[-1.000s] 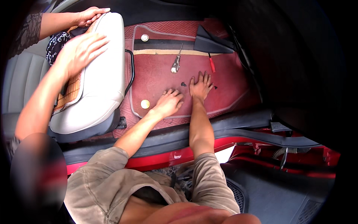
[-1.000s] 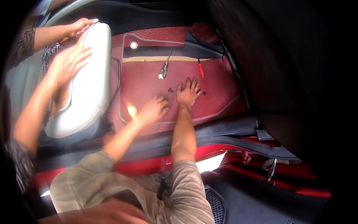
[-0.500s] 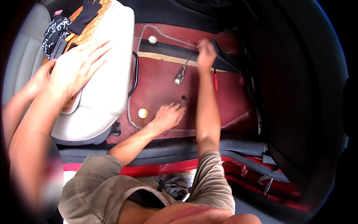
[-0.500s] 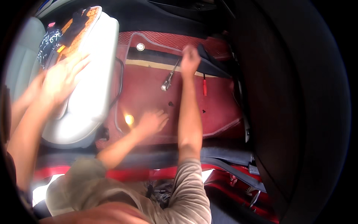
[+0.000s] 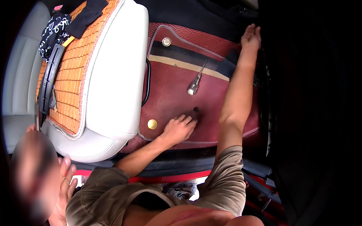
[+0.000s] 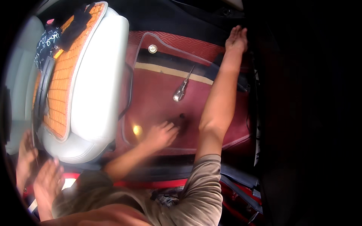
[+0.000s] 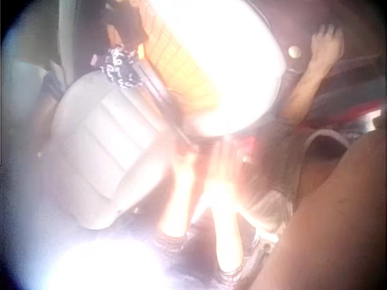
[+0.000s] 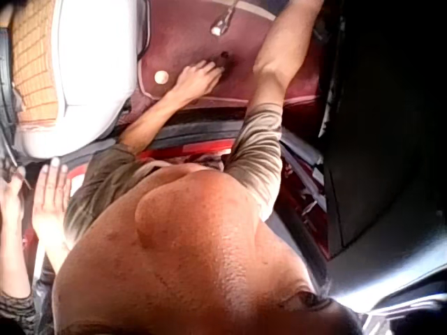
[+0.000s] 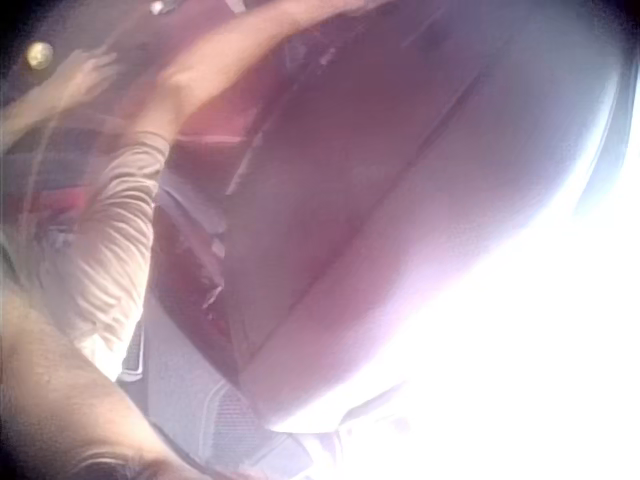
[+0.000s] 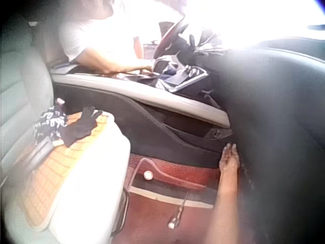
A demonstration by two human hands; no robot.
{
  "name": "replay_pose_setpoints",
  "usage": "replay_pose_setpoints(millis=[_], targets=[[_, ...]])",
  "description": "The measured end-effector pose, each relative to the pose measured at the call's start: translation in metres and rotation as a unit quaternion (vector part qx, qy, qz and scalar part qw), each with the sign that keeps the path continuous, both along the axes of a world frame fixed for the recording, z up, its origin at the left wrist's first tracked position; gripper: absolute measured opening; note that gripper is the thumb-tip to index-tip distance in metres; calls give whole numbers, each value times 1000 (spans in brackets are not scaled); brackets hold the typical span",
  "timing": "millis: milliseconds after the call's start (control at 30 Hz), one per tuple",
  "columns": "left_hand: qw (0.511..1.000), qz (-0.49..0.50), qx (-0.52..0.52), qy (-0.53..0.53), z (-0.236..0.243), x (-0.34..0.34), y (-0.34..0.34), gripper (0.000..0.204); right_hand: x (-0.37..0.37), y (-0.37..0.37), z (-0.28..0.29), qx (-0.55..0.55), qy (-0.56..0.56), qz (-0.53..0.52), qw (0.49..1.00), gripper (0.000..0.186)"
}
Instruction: The person removes a car door panel using a red pry tool, disconnects wiring, and then applies red tape to the door frame. The person handles the door panel, wiring harness, and tape while working inside the vehicle.
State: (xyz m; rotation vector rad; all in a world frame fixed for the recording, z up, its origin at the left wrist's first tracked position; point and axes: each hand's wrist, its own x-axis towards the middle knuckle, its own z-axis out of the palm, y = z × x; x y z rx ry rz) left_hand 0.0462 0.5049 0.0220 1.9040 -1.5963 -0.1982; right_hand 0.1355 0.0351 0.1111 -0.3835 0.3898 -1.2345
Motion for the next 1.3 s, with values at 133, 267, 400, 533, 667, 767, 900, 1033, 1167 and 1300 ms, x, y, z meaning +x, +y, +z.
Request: replay_pose_setpoints(millis=[133,267,400,533,667,767,900,1033,1167,1300], targets=[[1000,-9,19,-5,2,0,-2,23,-7,-8,13,2,-17,1,1000,26],[1000,-15,18,3,0,-3,2,23,-2,0,21,-21,-42,62,997,25],[999,-19,28,12,-4,-7,1,23,6,-2,26,-25,-5,31,999,18],[1000,-22,18,9,-7,-5,0,23,12,13,26,-28,64,-36,997,10],[1000,-13,18,-9,-7,-2,0,22,20,46,34,-18,160,-84,983,12],[999,-23,29,-12,-6,-3,-3,21,19,56,44,-38,246,-151,957,17],[998,-28,47,-9,-2,-2,-3,21,34,61,49,-21,152,-212,965,14],[999,-36,23,0,-11,-4,1,22,32,67,47,-65,116,-164,977,11],[999,-27,40,24,-10,-8,3,19,27,57,41,-74,111,-123,983,13],[999,-22,24,35,-14,-12,4,16,16,55,42,-74,146,-86,983,13]])
